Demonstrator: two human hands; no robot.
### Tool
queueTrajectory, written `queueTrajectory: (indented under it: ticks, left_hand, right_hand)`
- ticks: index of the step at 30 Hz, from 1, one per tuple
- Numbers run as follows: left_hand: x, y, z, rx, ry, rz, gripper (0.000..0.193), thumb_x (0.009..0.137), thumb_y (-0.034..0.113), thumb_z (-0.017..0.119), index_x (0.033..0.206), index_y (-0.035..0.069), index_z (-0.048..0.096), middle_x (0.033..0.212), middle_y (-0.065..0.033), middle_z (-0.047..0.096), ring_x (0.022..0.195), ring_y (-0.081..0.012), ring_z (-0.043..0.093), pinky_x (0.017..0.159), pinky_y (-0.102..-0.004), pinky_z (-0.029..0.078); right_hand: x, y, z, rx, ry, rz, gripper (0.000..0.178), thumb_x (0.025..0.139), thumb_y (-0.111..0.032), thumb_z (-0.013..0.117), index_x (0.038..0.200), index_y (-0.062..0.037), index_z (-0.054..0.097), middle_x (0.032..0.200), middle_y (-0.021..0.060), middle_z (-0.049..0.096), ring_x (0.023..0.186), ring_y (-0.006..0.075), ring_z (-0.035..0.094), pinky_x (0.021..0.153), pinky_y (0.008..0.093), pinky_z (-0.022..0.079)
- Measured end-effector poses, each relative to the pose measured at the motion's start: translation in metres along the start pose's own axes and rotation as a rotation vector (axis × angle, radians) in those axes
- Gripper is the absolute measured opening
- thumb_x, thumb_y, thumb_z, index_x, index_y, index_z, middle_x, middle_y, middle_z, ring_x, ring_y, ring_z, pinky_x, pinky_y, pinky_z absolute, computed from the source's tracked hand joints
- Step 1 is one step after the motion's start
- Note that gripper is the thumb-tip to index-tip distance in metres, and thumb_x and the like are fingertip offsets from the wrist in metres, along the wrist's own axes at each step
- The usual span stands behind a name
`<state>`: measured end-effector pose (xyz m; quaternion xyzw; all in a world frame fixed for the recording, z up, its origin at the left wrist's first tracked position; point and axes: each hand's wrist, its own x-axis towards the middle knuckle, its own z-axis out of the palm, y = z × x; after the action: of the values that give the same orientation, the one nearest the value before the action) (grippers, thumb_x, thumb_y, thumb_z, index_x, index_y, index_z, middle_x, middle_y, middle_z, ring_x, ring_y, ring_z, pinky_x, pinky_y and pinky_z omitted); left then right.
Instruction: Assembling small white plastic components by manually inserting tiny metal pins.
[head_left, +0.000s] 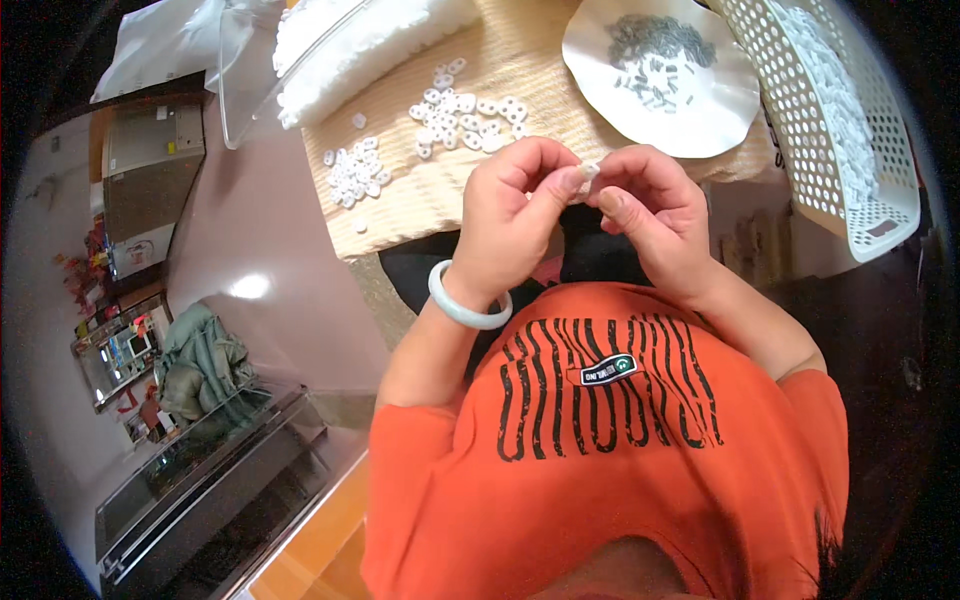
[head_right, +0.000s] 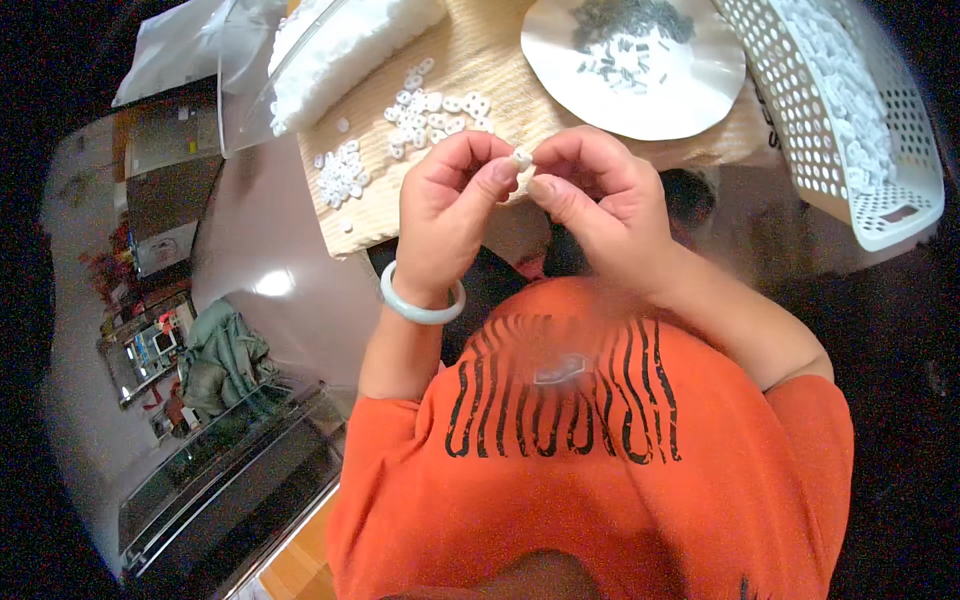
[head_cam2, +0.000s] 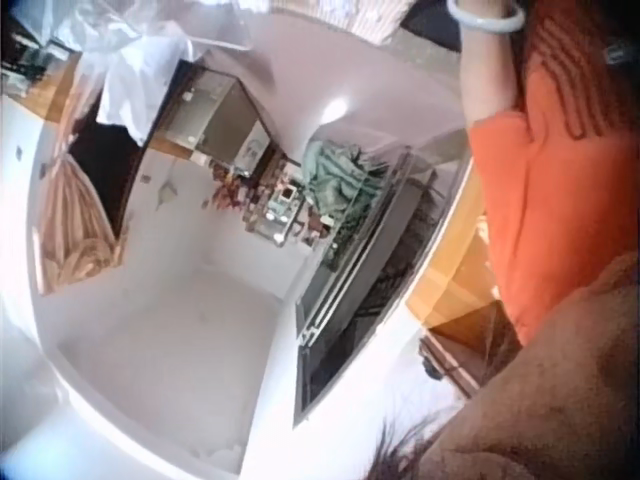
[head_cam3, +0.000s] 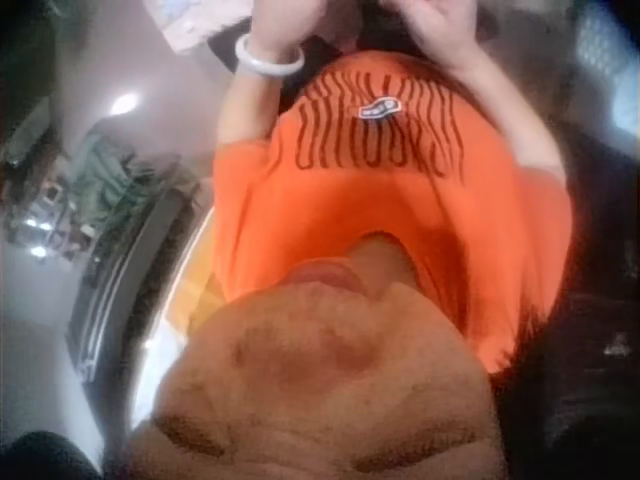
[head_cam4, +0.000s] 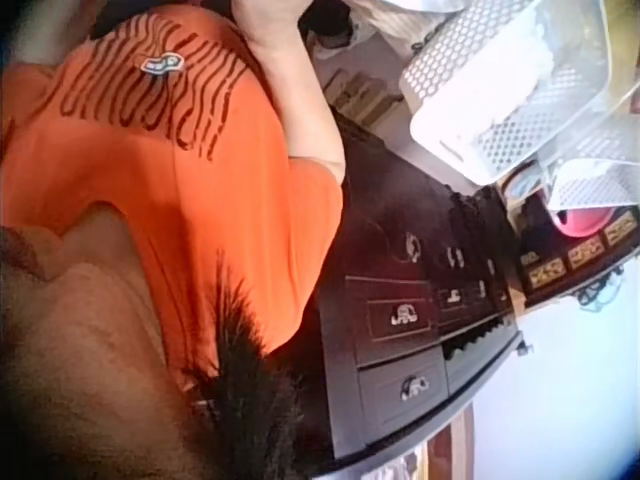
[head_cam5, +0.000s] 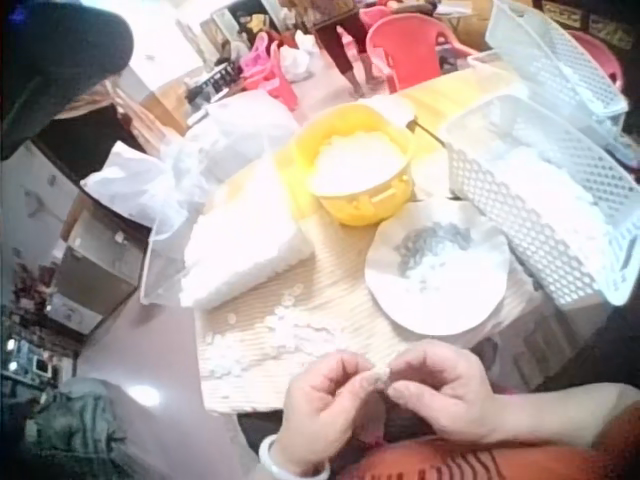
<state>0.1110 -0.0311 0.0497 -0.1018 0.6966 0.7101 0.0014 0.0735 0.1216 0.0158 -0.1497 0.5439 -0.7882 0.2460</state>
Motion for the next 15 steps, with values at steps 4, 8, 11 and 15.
queueTrajectory:
  ticks: [4,8,11,15]
  left_hand:
    - [0.0,-0.003,-0.002,0.692,0.028,0.632,0.008,0.076,0.002,0.061,0.083,0.003,0.058,0.069,-0.0084,0.056,0.064,-0.0239,0.055,0.059,-0.0318,0.043]
    - [0.004,-0.009,-0.007,0.849,0.013,1.004,0.018,0.065,0.006,0.062,0.083,0.005,0.059,0.075,-0.0049,0.057,0.06,-0.0219,0.051,0.054,-0.0321,0.041]
    - [0.003,-0.005,-0.011,0.905,-0.045,1.058,0.021,0.063,0.007,0.062,0.084,0.005,0.059,0.076,-0.0045,0.057,0.059,-0.0198,0.051,0.052,-0.0313,0.039]
    - [-0.001,-0.005,-0.01,0.8,-0.065,0.978,0.019,0.064,-0.003,0.07,0.079,0.003,0.06,0.071,-0.0078,0.058,0.06,-0.0202,0.054,0.052,-0.0293,0.043]
  right_hand:
    - [0.001,-0.003,-0.005,0.218,-0.026,0.077,0.017,0.09,-0.02,0.054,0.092,-0.0028,0.056,0.077,0.0007,0.057,0.064,0.0053,0.052,0.056,0.0182,0.043]
    - [0.002,-0.011,-0.01,0.319,-0.125,0.284,0.02,0.089,-0.026,0.055,0.086,-0.0055,0.058,0.066,0.0008,0.056,0.054,0.0055,0.049,0.049,0.0174,0.04]
    - [0.004,-0.018,-0.016,0.336,-0.241,0.481,0.019,0.087,-0.022,0.057,0.088,-0.0029,0.056,0.068,0.003,0.055,0.054,0.0072,0.052,0.044,0.018,0.041]
    - [0.007,-0.015,-0.018,0.371,-0.274,0.512,0.016,0.085,-0.02,0.06,0.086,-0.0048,0.057,0.067,0.0015,0.057,0.053,0.0059,0.051,0.046,0.0172,0.04]
